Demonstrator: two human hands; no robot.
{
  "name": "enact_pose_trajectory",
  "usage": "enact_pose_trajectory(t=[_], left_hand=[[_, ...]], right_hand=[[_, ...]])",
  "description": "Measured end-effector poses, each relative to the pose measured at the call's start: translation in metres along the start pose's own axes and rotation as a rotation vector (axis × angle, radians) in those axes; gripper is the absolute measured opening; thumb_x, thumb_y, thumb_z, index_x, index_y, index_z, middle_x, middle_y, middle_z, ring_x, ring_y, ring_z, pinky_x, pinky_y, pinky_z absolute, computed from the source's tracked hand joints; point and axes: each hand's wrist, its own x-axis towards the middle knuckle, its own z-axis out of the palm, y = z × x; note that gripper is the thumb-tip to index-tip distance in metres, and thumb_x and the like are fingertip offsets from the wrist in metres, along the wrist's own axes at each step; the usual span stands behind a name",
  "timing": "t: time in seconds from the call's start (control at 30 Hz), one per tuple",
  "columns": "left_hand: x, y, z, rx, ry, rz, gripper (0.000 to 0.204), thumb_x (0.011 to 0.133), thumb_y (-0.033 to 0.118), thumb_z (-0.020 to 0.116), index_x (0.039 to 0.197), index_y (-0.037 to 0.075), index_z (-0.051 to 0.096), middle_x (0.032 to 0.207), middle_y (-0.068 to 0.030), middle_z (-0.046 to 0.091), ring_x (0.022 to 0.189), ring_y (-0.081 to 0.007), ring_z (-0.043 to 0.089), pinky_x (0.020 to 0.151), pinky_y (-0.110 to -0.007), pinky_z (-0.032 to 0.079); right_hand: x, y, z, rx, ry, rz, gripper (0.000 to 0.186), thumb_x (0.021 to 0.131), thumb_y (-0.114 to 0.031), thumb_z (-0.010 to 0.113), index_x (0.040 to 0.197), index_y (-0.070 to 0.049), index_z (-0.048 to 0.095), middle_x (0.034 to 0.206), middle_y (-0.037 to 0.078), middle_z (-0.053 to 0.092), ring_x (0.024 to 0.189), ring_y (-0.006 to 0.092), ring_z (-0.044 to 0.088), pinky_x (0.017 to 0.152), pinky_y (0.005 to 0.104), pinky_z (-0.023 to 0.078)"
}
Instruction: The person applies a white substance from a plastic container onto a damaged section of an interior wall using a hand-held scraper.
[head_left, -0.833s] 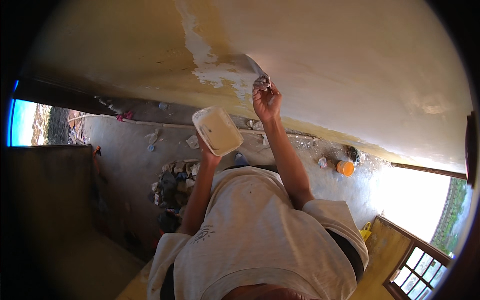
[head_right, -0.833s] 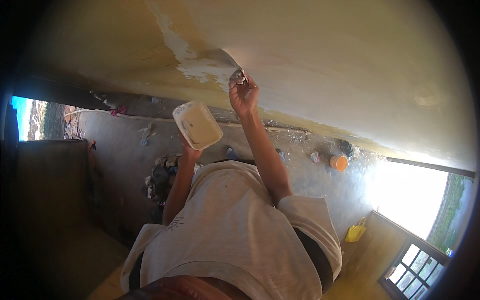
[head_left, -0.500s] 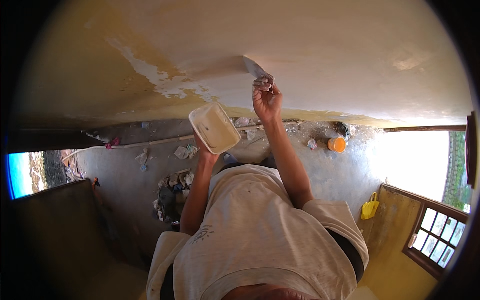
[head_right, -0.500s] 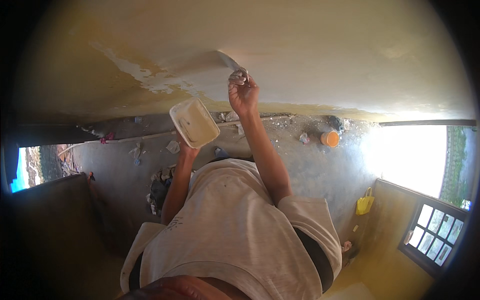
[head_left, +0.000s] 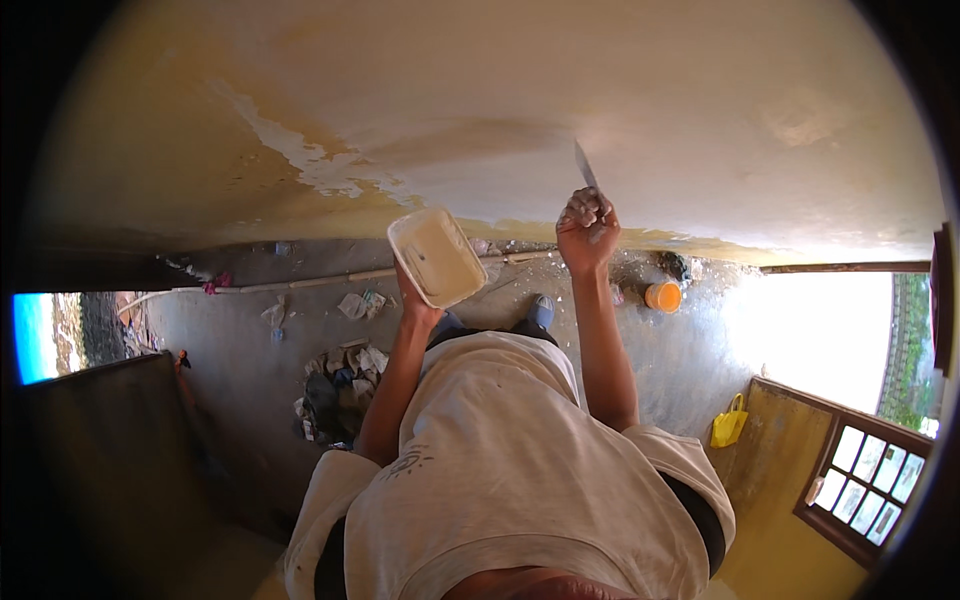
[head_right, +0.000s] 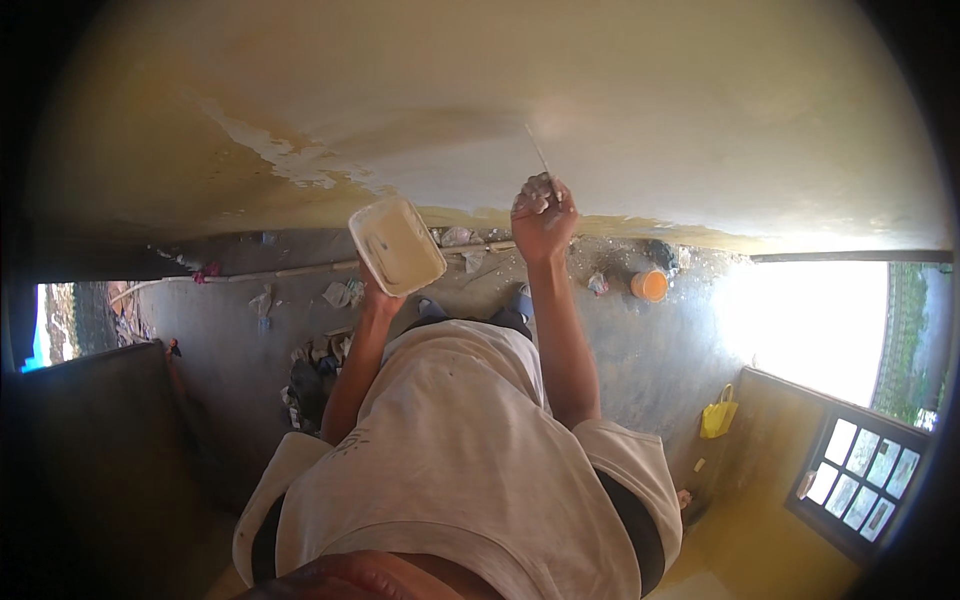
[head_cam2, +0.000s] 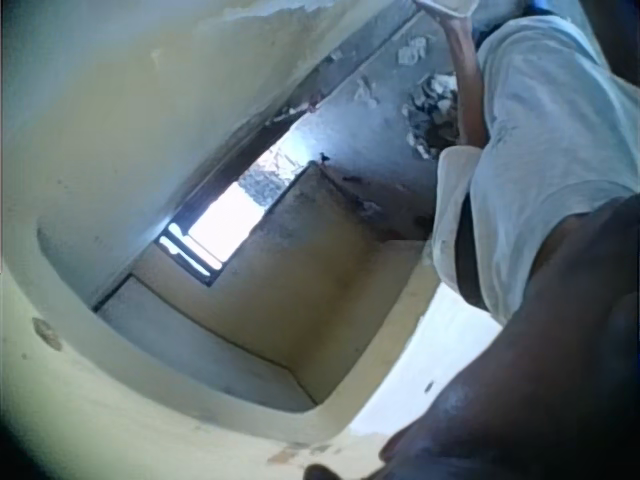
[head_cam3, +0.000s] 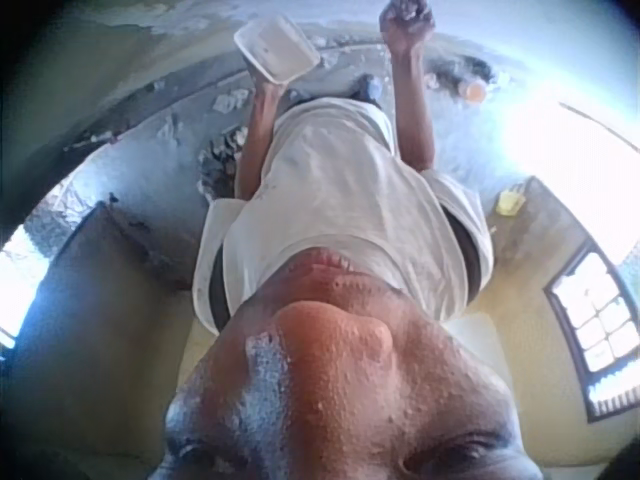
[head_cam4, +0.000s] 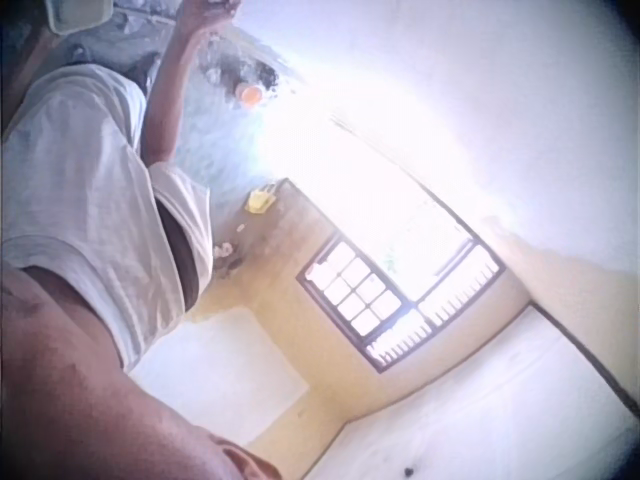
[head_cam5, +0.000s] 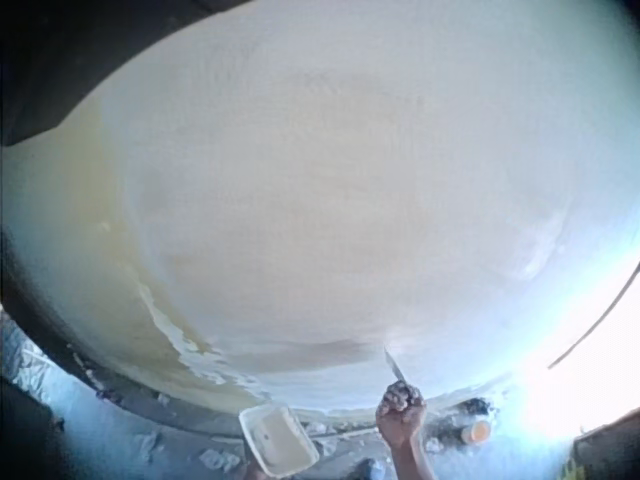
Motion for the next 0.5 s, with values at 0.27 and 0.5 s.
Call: enact_pose_trajectory(t=[0.27, 0.5], left_hand=[[-0.036, 0.06, -0.031, -0.017, 0.081, 0.185, 0.056, 0.097, 0.056, 0.042, 0.135, 0.016, 0.048, 0.127, -0.0027, 0.059, 0.111, -0.023, 0.061, 0.092, -0.041, 0.053], [-0.065, 0.101, -0.063, -0.084, 0.078, 0.282, 0.06, 0.096, 0.058, 0.042, 0.141, 0.018, 0.043, 0.134, -0.0033, 0.054, 0.121, -0.0256, 0.055, 0.099, -0.047, 0.048]], right_hand=[[0.013, 0.175, -0.011, -0.131, 0.18, 0.487, 0.019, 0.095, -0.016, 0.046, 0.09, -0.001, 0.056, 0.076, 0.006, 0.053, 0.069, 0.0157, 0.048, 0.061, 0.0262, 0.043], [0.057, 0.246, -0.01, -0.032, 0.061, 0.53, 0.022, 0.096, -0.019, 0.044, 0.097, -0.002, 0.058, 0.079, 0.005, 0.058, 0.069, 0.0162, 0.051, 0.064, 0.0292, 0.045]])
